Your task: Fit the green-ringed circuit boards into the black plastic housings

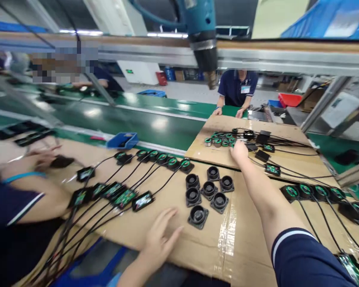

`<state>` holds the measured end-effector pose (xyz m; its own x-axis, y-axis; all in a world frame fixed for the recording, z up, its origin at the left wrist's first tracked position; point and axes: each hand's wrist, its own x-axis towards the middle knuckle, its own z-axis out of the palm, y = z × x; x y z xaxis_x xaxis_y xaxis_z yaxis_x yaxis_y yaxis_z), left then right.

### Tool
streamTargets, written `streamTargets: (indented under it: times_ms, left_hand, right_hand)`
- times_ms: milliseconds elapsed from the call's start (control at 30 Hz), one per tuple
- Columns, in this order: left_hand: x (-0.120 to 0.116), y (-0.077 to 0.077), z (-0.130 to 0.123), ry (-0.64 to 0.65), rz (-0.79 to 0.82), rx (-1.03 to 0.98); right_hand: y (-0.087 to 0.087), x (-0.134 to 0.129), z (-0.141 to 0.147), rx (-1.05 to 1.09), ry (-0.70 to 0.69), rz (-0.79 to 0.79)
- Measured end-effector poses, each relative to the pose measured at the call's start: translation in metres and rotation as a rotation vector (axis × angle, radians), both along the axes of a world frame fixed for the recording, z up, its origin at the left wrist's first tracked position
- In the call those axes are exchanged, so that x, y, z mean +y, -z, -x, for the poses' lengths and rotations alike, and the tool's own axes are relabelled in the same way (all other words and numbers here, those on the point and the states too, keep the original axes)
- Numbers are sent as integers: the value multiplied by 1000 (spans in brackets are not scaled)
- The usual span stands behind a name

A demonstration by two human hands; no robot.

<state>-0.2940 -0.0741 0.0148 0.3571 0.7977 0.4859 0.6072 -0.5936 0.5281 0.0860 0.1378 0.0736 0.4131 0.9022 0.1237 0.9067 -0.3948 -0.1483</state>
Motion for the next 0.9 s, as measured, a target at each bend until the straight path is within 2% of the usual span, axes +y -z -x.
streamTargets:
  times_ms: [67, 133, 233, 300, 400, 500, 600, 700, 800, 900]
  left_hand:
    - [-15, 2, -31, -1, 142, -39]
    - [-20, 5, -51, 15, 228, -72]
    - [-19, 11, -65, 31, 255, -93]
    - [-19, 16, -69, 23, 237, -113]
    - [-22, 22, -75, 1, 230, -167]
    - [-25, 27, -82, -81, 281, -238]
    - [-22, 32, -87, -123, 328, -288]
    - [-20, 33, -88, -104, 334, -291]
    - [-28, 31, -85, -99, 275, -273]
    - [-42, 28, -83, 21, 201, -202]
  right_hand:
    - [-1, -3, 4, -6, -27, 19]
    - [-3, -7, 3, -17, -54, 28]
    - [-10, -16, -6, -30, -75, -32]
    - [-18, -35, -14, 0, -116, -88]
    - [-34, -100, -20, 92, -195, -103]
    - [-42, -194, -11, 216, -358, -68]
    - [-24, -281, 16, 320, -542, 2]
    - [13, -335, 42, 357, -551, 64]
    - [42, -358, 54, 420, -494, -2]
    - [51, -360, 54, 514, -502, -26]
